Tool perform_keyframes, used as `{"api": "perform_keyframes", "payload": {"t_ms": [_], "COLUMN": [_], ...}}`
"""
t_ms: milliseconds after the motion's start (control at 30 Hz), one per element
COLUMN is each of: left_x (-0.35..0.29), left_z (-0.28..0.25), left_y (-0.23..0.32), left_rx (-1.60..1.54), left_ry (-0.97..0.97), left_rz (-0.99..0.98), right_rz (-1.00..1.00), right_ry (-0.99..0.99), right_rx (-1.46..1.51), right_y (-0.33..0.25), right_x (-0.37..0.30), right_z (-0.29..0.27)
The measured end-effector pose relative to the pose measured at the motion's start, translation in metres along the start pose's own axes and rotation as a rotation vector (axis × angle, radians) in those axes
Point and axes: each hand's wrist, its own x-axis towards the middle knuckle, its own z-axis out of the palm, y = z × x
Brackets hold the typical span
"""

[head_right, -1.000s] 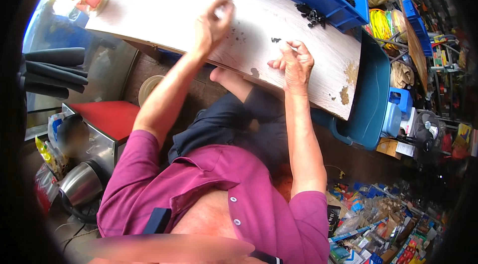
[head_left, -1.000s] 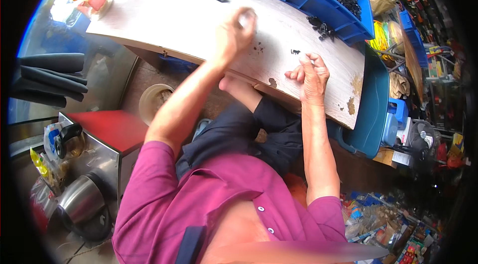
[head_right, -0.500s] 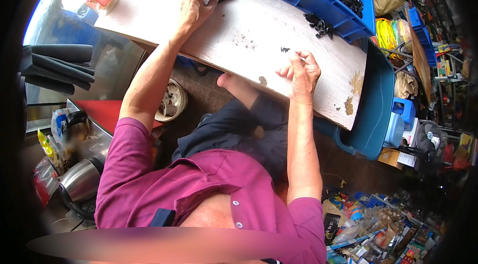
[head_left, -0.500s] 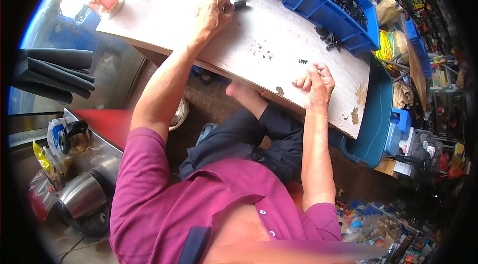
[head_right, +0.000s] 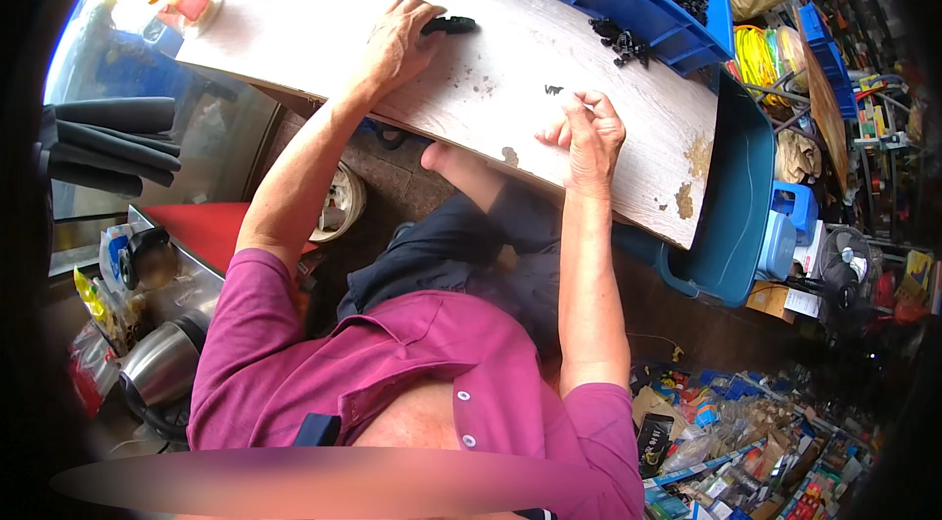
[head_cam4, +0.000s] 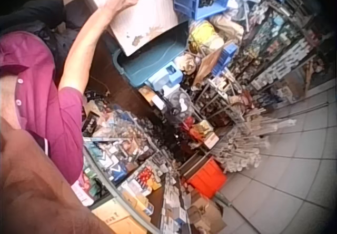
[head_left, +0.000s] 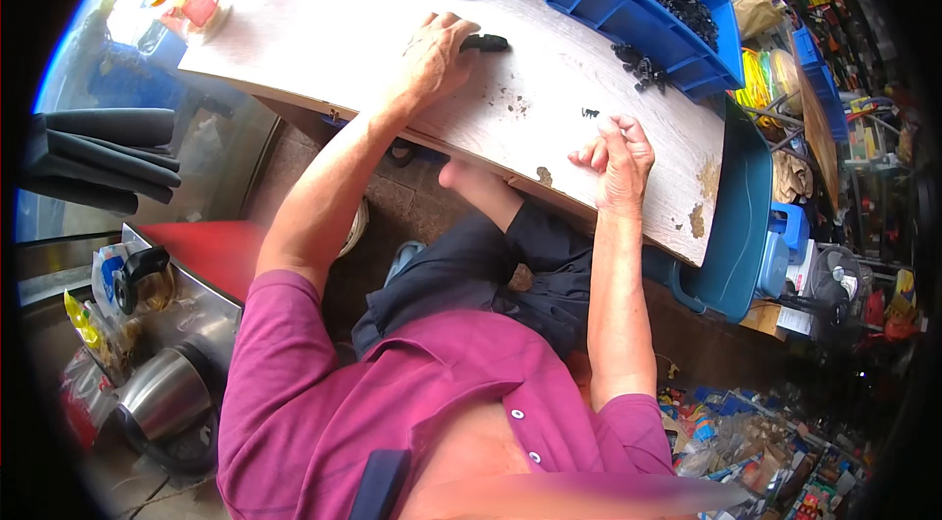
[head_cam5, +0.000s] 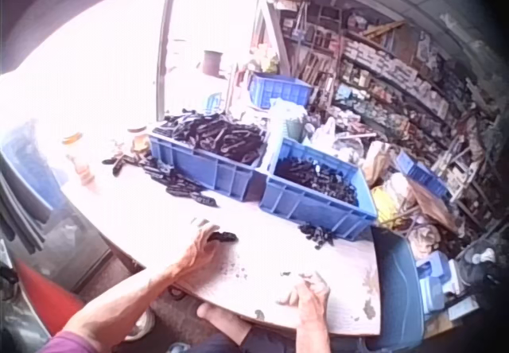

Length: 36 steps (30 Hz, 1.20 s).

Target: The person assembles plastic components by fitting small plastic pieces together by hand and placing the assembled parts on the table.

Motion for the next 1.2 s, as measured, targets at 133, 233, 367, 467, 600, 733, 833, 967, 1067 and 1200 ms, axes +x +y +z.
{"api": "perform_keyframes", "payload": {"t_ms": [133, 233, 367, 467, 600, 733, 833, 967, 1067, 1200], "left_x": [0.004, -0.004, -0.021, -0.028, -0.03, -0.029, -0.028, -0.025, -0.02, -0.018], "left_z": [-0.006, -0.009, 0.008, 0.013, 0.021, 0.036, 0.037, 0.038, 0.034, 0.034], "left_y": [0.007, 0.022, 0.054, 0.085, 0.116, 0.134, 0.141, 0.138, 0.142, 0.143], "left_rx": [-0.016, -0.379, -1.2, -1.403, -1.555, -1.604, -1.624, -1.556, -1.55, -1.495], "left_ry": [-0.071, -0.166, -0.092, -0.159, -0.299, -0.391, -0.363, -0.413, -0.414, -0.415], "left_rz": [-0.04, -0.302, -0.585, -0.711, -0.735, -0.673, -0.7, -0.682, -0.735, -0.757], "right_rz": [-0.018, -0.012, -0.018, -0.049, -0.069, -0.066, -0.031, -0.028, -0.013, 0.011], "right_ry": [-0.006, 0.018, 0.007, 0.042, 0.021, 0.013, 0.004, 0.015, -0.001, -0.019], "right_rx": [0.014, 0.049, 0.119, 0.109, 0.164, 0.096, 0.138, 0.092, 0.105, 0.082], "right_y": [0.0, -0.001, -0.006, -0.011, -0.01, -0.007, -0.004, -0.005, -0.004, -0.006], "right_x": [0.0, 0.0, -0.002, -0.005, -0.006, -0.003, -0.004, -0.003, 0.0, 0.002], "right_z": [-0.002, -0.001, 0.004, 0.008, 0.004, -0.003, -0.007, -0.009, -0.012, -0.013]}}
